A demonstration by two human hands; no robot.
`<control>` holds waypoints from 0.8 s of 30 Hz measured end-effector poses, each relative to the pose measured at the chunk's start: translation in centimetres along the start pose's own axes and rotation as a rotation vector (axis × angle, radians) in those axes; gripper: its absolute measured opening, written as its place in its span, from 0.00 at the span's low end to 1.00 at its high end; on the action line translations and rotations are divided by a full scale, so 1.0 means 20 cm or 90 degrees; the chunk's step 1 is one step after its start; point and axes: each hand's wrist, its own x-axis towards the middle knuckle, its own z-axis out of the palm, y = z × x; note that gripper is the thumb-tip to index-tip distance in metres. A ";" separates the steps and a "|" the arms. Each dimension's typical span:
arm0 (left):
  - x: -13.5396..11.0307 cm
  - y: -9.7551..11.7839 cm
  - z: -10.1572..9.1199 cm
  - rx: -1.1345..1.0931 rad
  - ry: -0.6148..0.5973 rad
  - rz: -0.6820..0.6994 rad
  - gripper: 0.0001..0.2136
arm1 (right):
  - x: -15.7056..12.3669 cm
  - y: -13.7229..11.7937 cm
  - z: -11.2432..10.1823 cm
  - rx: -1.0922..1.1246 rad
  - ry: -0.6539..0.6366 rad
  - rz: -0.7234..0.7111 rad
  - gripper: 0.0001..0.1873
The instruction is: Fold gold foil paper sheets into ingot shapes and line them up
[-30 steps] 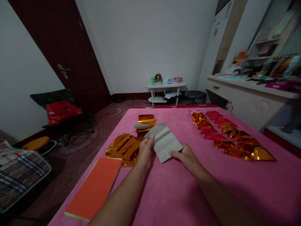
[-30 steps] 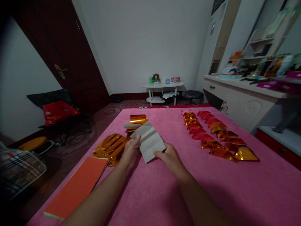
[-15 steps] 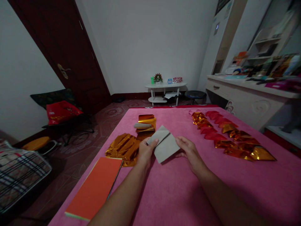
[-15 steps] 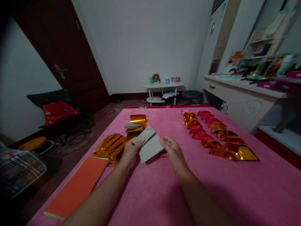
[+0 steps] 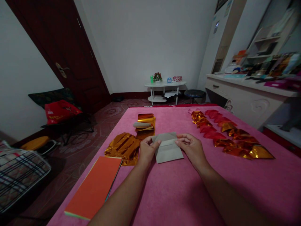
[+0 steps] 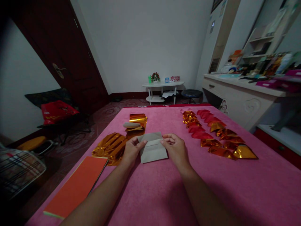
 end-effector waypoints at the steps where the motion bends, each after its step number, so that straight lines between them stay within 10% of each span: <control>1: 0.00 0.01 0.00 -0.024 0.008 -0.007 0.12 | 0.00 0.00 0.00 -0.011 0.002 -0.009 0.17; 8: 0.02 -0.01 -0.02 0.028 0.046 0.023 0.14 | 0.01 0.01 0.00 -0.086 0.036 -0.039 0.13; 15: -0.02 0.01 -0.03 0.480 0.043 0.250 0.30 | 0.03 0.08 -0.01 -0.232 -0.003 -0.065 0.05; 24: 0.00 0.04 -0.04 0.660 -0.244 0.306 0.15 | 0.08 0.05 -0.10 -0.467 -0.153 -0.109 0.14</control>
